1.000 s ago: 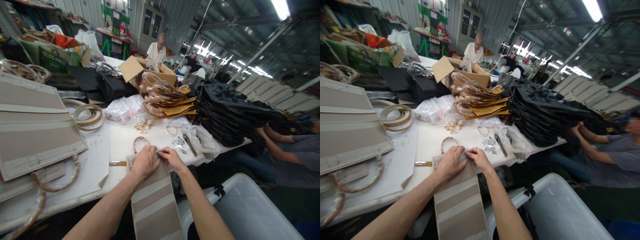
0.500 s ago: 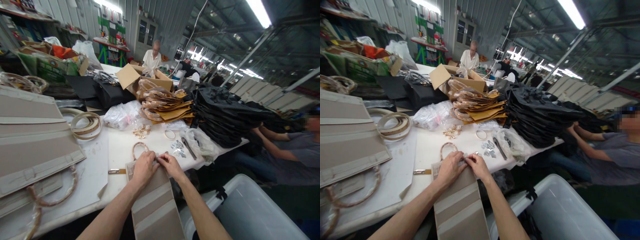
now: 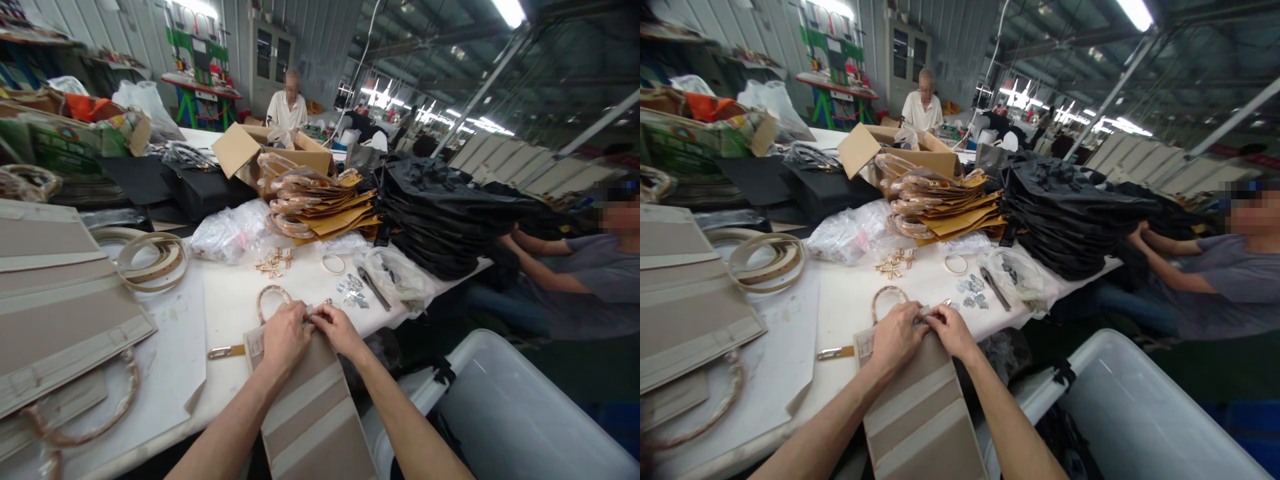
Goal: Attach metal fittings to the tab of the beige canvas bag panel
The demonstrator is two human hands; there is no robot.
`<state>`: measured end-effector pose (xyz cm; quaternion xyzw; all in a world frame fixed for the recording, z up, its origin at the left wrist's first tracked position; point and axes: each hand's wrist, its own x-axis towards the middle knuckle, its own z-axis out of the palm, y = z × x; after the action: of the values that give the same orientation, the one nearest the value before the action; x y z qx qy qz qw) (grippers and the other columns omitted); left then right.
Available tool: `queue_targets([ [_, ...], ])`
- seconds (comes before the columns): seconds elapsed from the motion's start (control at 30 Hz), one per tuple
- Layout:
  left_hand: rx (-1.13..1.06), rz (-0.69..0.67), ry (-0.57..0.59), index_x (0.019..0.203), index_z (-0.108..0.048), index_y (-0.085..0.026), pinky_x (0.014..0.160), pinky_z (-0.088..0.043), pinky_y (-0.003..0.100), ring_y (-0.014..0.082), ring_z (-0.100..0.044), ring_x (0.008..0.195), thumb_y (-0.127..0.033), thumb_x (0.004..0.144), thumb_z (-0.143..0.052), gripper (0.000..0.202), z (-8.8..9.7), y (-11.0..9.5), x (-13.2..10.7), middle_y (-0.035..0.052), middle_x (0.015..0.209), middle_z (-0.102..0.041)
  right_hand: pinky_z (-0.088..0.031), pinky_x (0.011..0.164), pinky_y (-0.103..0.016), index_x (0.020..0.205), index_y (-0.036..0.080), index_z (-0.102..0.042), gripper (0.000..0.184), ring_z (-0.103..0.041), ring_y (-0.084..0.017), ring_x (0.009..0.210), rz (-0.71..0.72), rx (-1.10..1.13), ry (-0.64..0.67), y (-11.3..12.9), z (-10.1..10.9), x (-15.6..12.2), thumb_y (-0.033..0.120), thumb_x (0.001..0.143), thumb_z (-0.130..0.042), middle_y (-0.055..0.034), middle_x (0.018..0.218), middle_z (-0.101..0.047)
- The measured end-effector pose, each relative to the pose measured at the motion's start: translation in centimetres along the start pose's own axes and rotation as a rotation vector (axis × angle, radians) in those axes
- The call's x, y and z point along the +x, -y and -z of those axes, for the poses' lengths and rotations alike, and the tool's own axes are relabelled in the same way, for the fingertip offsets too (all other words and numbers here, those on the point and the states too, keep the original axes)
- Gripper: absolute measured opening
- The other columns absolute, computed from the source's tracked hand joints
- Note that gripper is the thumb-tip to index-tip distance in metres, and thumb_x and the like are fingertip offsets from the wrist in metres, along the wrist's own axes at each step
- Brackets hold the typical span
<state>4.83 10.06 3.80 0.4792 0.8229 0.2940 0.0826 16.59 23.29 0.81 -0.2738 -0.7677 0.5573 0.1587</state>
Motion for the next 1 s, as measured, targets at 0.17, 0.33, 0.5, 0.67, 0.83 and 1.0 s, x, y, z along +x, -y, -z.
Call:
queue_targets([
  [0.17,-0.046,-0.014,0.014,0.099,-0.063,-0.022,0.091,-0.050,0.038,0.0277,-0.066,0.108,-0.031,0.089,-0.071,0.016,0.3,0.3,0.0,0.0082,0.107,-0.073,-0.046,0.078,-0.033,0.086,0.021,-0.070,0.017,-0.062,-0.020,0.081,-0.039,-0.023,0.016,0.0,0.1,0.6,0.039,0.083,-0.070,-0.0010,0.081,-0.068],
  [0.33,-0.057,-0.081,0.018,0.100,-0.061,-0.021,0.089,-0.051,0.039,0.0271,-0.065,0.102,-0.031,0.093,-0.066,0.013,0.1,0.7,-0.2,0.0087,0.104,-0.070,-0.046,0.079,-0.033,0.087,0.019,-0.070,0.022,-0.062,-0.020,0.081,-0.065,-0.043,0.034,-0.1,0.0,1.0,0.041,0.082,-0.069,-0.0010,0.082,-0.068],
  [0.5,-0.072,-0.110,-0.035,0.114,-0.057,-0.019,0.094,-0.052,0.043,0.0289,-0.064,0.108,-0.029,0.093,-0.066,0.025,-0.3,1.2,-0.5,0.0108,0.112,-0.069,-0.047,0.076,-0.032,0.086,0.019,-0.070,0.021,-0.061,-0.018,0.075,-0.090,-0.059,-0.006,0.0,-0.4,0.9,0.039,0.080,-0.068,0.0002,0.077,-0.066],
  [0.67,-0.063,-0.148,-0.016,0.114,-0.055,-0.019,0.095,-0.055,0.045,0.0295,-0.065,0.110,-0.028,0.094,-0.066,0.024,0.3,1.0,-0.8,0.0105,0.113,-0.069,-0.047,0.068,-0.029,0.093,0.019,-0.065,0.033,-0.059,-0.015,0.070,-0.145,0.046,-0.128,-0.8,-0.8,1.4,0.035,0.069,-0.079,0.0030,0.075,-0.062],
  [0.83,-0.047,-0.255,-0.044,0.112,-0.059,-0.020,0.099,-0.056,0.049,0.0311,-0.064,0.114,-0.028,0.093,-0.067,0.023,-0.2,1.6,-1.0,0.0116,0.126,-0.068,-0.046,0.064,-0.026,0.091,0.019,-0.062,0.038,-0.056,-0.013,0.067,-0.079,0.087,-0.190,-1.3,-1.7,0.7,0.038,0.069,-0.086,0.0031,0.077,-0.062],
  [1.0,-0.046,-0.320,-0.099,0.117,-0.062,-0.022,0.099,-0.057,0.051,0.0316,-0.066,0.113,-0.034,0.096,-0.063,0.024,-1.8,3.4,-0.6,0.0105,0.130,-0.069,-0.050,0.067,-0.028,0.101,0.019,-0.066,0.028,-0.062,-0.016,0.072,0.058,0.126,-0.328,-1.3,0.9,0.1,0.042,0.087,-0.072,-0.0013,0.086,-0.068],
])
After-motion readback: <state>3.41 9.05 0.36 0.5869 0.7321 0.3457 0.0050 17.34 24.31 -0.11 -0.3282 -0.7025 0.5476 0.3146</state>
